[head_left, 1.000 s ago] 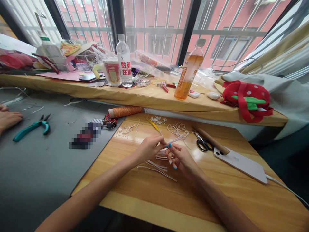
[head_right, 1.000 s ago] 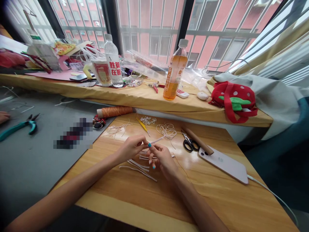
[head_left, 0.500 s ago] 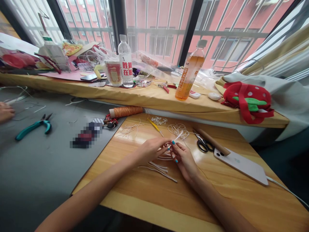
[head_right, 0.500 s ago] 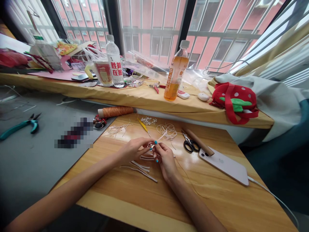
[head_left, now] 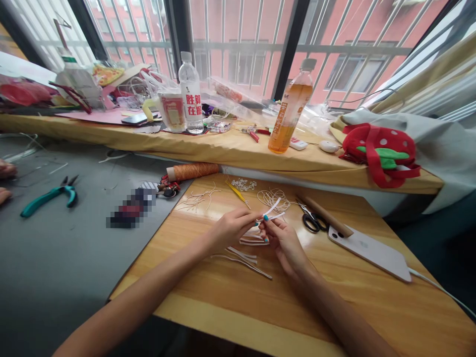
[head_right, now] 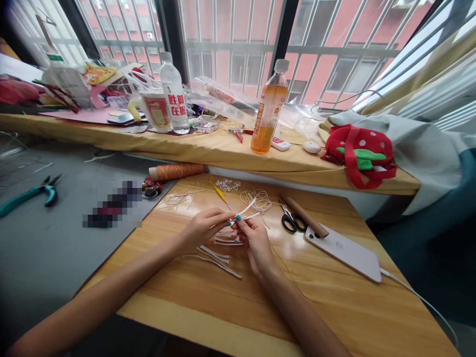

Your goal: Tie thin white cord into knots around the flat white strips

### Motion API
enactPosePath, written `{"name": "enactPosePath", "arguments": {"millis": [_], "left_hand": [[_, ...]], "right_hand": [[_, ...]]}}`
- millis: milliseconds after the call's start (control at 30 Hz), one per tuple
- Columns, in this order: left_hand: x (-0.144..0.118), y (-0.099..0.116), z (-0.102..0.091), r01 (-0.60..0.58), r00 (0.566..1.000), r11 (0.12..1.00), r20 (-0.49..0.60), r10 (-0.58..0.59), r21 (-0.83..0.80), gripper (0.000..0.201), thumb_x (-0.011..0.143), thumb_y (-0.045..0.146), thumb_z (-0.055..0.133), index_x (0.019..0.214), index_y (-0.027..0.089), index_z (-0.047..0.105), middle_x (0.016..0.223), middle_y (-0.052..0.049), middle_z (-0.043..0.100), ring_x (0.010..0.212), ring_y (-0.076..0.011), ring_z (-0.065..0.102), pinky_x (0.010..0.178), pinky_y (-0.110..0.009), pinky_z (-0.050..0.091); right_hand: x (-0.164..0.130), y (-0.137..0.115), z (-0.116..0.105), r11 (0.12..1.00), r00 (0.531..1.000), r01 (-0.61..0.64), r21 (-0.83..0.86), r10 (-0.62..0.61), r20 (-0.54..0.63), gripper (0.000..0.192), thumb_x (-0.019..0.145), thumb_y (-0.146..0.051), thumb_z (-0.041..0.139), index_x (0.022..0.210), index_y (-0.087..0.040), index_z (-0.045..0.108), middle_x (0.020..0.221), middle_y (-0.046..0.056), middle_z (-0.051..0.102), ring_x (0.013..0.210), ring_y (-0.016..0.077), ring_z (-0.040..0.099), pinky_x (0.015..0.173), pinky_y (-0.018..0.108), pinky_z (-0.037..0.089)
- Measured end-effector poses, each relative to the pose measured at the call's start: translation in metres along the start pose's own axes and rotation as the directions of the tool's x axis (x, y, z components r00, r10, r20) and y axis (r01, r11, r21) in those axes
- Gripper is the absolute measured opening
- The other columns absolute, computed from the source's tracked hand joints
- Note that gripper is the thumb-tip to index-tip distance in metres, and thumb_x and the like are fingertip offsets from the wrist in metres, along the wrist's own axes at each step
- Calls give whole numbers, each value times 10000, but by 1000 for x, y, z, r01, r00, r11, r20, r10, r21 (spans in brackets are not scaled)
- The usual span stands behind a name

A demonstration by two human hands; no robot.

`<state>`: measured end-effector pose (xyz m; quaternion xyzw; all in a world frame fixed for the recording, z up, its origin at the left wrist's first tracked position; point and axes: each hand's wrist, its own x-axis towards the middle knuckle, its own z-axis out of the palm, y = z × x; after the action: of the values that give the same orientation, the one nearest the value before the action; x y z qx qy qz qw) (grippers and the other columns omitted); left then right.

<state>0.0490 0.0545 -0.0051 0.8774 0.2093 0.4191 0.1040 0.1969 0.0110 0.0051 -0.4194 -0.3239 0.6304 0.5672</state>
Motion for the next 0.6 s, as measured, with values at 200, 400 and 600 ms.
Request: {"name": "enactPosePath", "arguments": {"millis": [200,400,600], "left_hand": [[2,4,-2,-46,998,999,-46,47,8,225,817,164,436,1000,102,553,819,-89,617,740,-110,580,663,-201,476],[2,5,-4,-51,997,999,-59,52,14,210,822,175,424,969,112,560,819,-82,626,745,-112,585,659,-209,484],[0,7,-8,-62,995,998,-82,63,14,212,818,100,388,930,113,568,817,-79,629,746,-107,576,665,-211,479]], "right_hand": [[-2,-1,1,1000,1000,-6,14,6,-15,234,569,-329,706,656,-128,624,588,-14,579,483,43,484,435,144,367],[-4,-2,4,996,998,-58,64,59,-17,201,578,-290,706,660,-124,628,569,-21,572,465,29,487,412,110,376],[-7,-3,11,974,989,-146,175,148,2,153,563,-232,716,636,-123,636,572,-22,571,466,21,493,419,82,409]]}}
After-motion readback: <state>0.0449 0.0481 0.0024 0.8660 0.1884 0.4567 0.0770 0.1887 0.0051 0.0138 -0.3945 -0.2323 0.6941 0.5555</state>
